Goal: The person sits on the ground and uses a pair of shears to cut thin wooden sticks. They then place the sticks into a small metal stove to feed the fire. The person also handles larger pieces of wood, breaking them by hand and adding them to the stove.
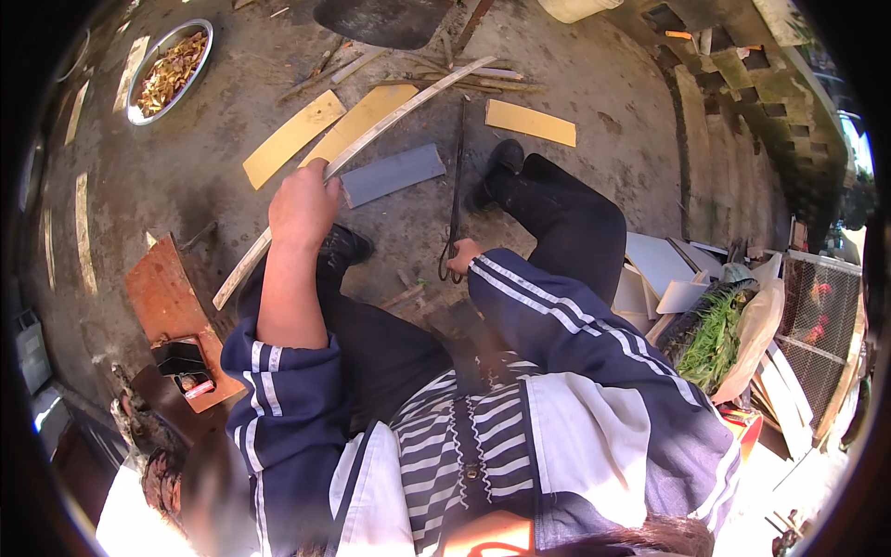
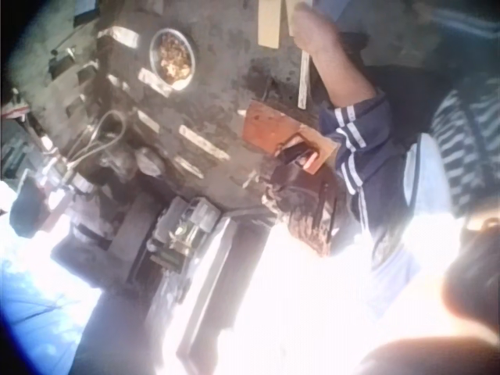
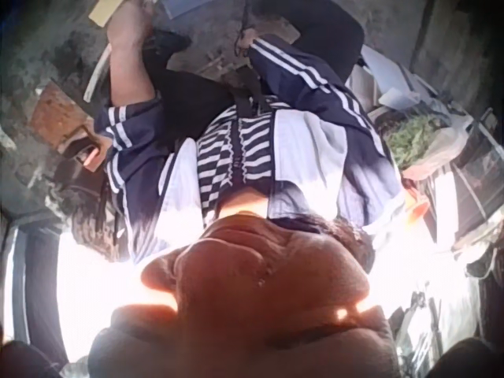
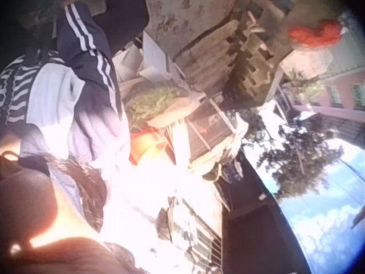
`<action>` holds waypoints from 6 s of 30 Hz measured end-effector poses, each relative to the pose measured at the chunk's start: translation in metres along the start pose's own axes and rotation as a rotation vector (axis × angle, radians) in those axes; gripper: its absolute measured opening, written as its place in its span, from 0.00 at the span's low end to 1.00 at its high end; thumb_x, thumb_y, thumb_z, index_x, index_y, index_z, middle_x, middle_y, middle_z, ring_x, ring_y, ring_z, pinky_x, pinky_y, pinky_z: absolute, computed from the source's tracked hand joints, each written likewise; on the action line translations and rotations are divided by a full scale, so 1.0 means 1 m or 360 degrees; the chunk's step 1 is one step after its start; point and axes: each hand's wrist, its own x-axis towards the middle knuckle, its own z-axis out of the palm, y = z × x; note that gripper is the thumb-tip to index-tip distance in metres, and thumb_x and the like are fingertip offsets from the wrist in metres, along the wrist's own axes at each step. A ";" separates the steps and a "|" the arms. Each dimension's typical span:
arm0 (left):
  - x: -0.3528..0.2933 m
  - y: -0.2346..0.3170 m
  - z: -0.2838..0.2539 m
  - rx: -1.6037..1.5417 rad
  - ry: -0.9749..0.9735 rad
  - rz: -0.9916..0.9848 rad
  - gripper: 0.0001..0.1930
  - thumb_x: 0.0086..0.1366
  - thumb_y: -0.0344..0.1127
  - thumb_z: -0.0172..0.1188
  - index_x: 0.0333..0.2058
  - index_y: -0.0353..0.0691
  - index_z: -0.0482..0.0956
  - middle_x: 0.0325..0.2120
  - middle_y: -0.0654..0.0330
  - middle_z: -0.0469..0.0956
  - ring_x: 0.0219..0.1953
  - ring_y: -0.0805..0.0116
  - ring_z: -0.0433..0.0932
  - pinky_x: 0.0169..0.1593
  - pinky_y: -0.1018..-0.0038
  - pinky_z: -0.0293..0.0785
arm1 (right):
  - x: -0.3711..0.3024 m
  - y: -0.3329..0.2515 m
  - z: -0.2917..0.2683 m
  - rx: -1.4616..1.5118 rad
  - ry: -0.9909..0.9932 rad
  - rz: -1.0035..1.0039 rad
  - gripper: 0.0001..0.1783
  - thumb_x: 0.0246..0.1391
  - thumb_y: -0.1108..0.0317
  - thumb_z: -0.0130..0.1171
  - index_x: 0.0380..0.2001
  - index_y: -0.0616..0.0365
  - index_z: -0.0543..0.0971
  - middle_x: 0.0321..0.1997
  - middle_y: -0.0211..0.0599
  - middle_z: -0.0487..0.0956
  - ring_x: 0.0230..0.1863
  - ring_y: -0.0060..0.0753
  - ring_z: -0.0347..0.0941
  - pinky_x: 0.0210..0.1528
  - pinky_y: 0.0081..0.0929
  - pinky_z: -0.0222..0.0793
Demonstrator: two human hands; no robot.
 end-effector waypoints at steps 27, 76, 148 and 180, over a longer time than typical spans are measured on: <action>0.042 0.009 0.003 -0.0772 0.0703 0.0198 0.15 0.66 0.43 0.49 0.38 0.36 0.77 0.26 0.43 0.77 0.31 0.42 0.76 0.34 0.58 0.71 | -0.061 -0.201 -0.170 -0.0126 0.1422 -0.1077 0.23 0.57 0.46 0.51 0.23 0.55 0.78 0.20 0.47 0.75 0.26 0.56 0.72 0.28 0.48 0.65; 0.074 0.032 -0.013 -0.2463 0.0415 -0.0341 0.25 0.67 0.45 0.50 0.57 0.36 0.60 0.50 0.54 0.67 0.51 0.67 0.66 0.56 0.70 0.61 | -0.045 -0.177 -0.207 0.2103 -0.0351 -0.0726 0.13 0.66 0.60 0.39 0.46 0.54 0.67 0.24 0.30 0.65 0.16 0.18 0.56 0.17 0.16 0.52; 0.071 0.068 0.003 -0.2068 -0.0144 0.0308 0.16 0.58 0.29 0.54 0.45 0.32 0.70 0.36 0.52 0.74 0.34 0.63 0.78 0.41 0.70 0.72 | 0.173 -0.122 -0.004 0.0562 -0.0118 0.0009 0.10 0.45 0.72 0.61 0.34 0.60 0.80 0.26 0.34 0.80 0.21 0.23 0.77 0.19 0.22 0.69; 0.060 -0.019 -0.070 -0.1819 0.0354 0.0466 0.17 0.49 0.33 0.56 0.41 0.41 0.78 0.38 0.58 0.75 0.37 0.62 0.74 0.40 0.71 0.72 | 0.335 -0.339 -0.089 -0.1154 0.0893 -0.1093 0.19 0.50 0.74 0.52 0.47 0.50 0.72 0.52 0.39 0.71 0.51 0.44 0.70 0.48 0.41 0.68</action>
